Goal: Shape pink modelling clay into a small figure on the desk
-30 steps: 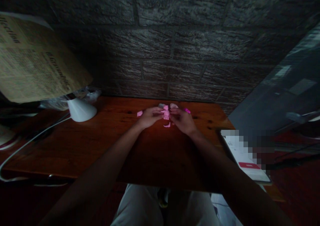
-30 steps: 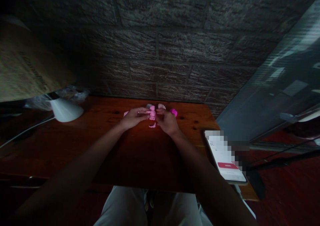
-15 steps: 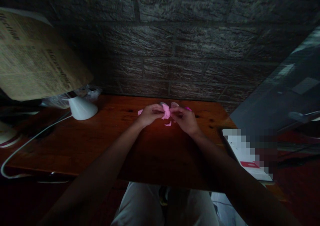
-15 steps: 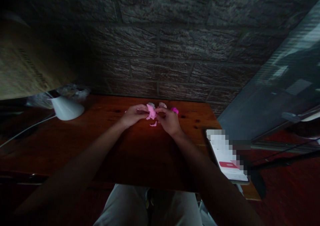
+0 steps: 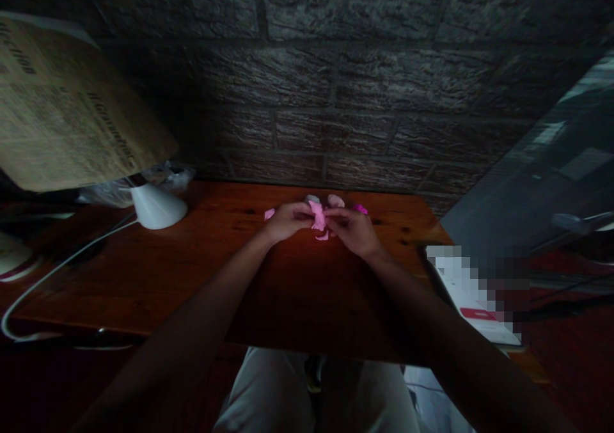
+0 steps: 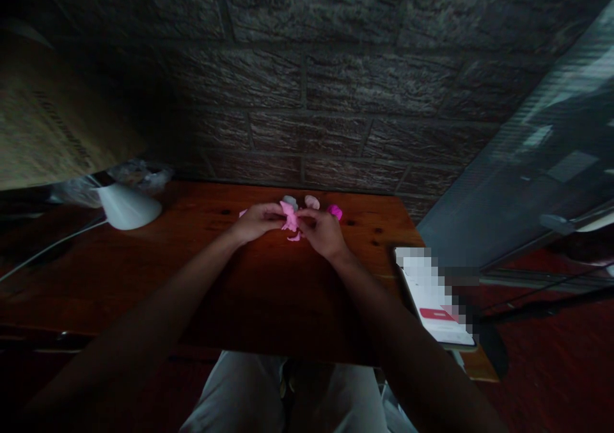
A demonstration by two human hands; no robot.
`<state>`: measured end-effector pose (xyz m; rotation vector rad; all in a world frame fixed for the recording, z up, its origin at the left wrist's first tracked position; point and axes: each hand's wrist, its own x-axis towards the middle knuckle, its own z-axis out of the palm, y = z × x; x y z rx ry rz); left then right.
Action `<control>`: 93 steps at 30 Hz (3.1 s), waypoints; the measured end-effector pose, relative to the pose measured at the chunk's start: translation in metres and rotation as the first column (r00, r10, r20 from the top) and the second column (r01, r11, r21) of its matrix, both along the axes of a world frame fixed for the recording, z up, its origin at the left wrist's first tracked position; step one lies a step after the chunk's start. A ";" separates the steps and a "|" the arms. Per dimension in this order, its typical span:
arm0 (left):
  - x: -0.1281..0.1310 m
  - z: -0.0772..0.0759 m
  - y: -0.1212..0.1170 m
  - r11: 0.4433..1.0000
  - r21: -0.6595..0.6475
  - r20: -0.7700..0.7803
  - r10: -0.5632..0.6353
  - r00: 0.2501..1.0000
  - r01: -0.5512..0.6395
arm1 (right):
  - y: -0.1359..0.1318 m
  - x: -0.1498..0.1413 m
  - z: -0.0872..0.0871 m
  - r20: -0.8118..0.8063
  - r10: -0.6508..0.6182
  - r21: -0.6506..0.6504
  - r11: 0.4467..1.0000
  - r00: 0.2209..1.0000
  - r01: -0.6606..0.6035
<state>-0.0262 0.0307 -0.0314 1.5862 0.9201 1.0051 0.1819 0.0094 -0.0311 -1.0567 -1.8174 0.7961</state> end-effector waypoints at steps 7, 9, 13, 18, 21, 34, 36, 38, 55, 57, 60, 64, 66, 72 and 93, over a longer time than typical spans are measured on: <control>-0.002 -0.002 0.002 0.999 0.012 0.002 -0.032 0.999 0.032 | 0.000 0.000 0.001 0.019 -0.051 0.021 0.998 0.999 0.051; -0.002 -0.003 0.002 1.000 0.001 0.002 -0.029 1.000 0.029 | 0.000 0.001 0.002 0.028 -0.046 0.035 0.998 0.999 0.045; -0.003 -0.001 0.002 0.999 -0.018 -0.004 -0.034 0.999 0.034 | -0.002 0.000 0.004 0.041 -0.036 0.036 0.999 0.999 0.034; -0.003 0.007 -0.002 0.999 -0.049 -0.031 -0.023 0.999 0.022 | -0.003 -0.002 0.005 0.021 -0.033 0.014 0.999 0.999 0.033; -0.002 0.012 -0.005 0.997 -0.064 -0.083 0.033 0.996 -0.039 | -0.004 -0.003 0.006 0.018 -0.014 0.001 1.000 1.000 0.014; 0.001 0.020 -0.012 0.996 -0.084 -0.014 -0.024 1.000 0.023 | -0.003 -0.002 0.004 0.020 -0.005 0.016 1.000 1.000 0.005; 0.001 0.020 -0.012 0.997 -0.076 -0.006 -0.033 0.999 0.033 | -0.003 -0.001 0.004 0.028 -0.003 0.025 1.000 1.000 0.003; 0.001 0.020 -0.013 0.996 -0.080 -0.009 -0.030 0.999 0.030 | -0.002 0.000 0.004 0.030 -0.009 0.027 1.000 0.999 0.008; 0.002 0.017 -0.011 0.992 -0.126 -0.010 0.027 1.000 -0.028 | -0.003 -0.001 0.004 0.058 0.017 0.066 0.998 0.998 -0.021; 0.002 0.017 -0.012 0.992 -0.122 -0.008 0.020 1.000 -0.021 | -0.004 -0.001 0.004 0.075 0.036 0.060 0.997 0.996 -0.041; 0.001 0.017 -0.012 0.995 -0.104 0.001 0.003 1.000 -0.002 | -0.004 -0.001 0.005 0.129 0.052 0.047 0.997 0.990 -0.059; 0.002 0.017 -0.012 0.995 -0.099 0.031 -0.022 0.999 0.025 | -0.003 -0.002 0.005 0.160 0.067 0.029 0.997 0.985 -0.072; 0.002 0.018 -0.011 0.993 -0.111 0.057 -0.026 0.998 0.032 | -0.002 -0.001 0.005 0.101 0.086 0.014 0.996 0.991 -0.088; 0.000 0.019 -0.010 0.997 -0.077 0.067 0.024 0.997 -0.019 | 0.001 0.008 0.015 -0.134 0.153 -0.098 0.981 0.979 -0.167; 0.009 0.017 -0.012 0.989 0.145 0.044 -0.045 0.998 0.038 | -0.003 0.010 0.026 -0.174 0.212 -0.174 0.954 0.962 -0.242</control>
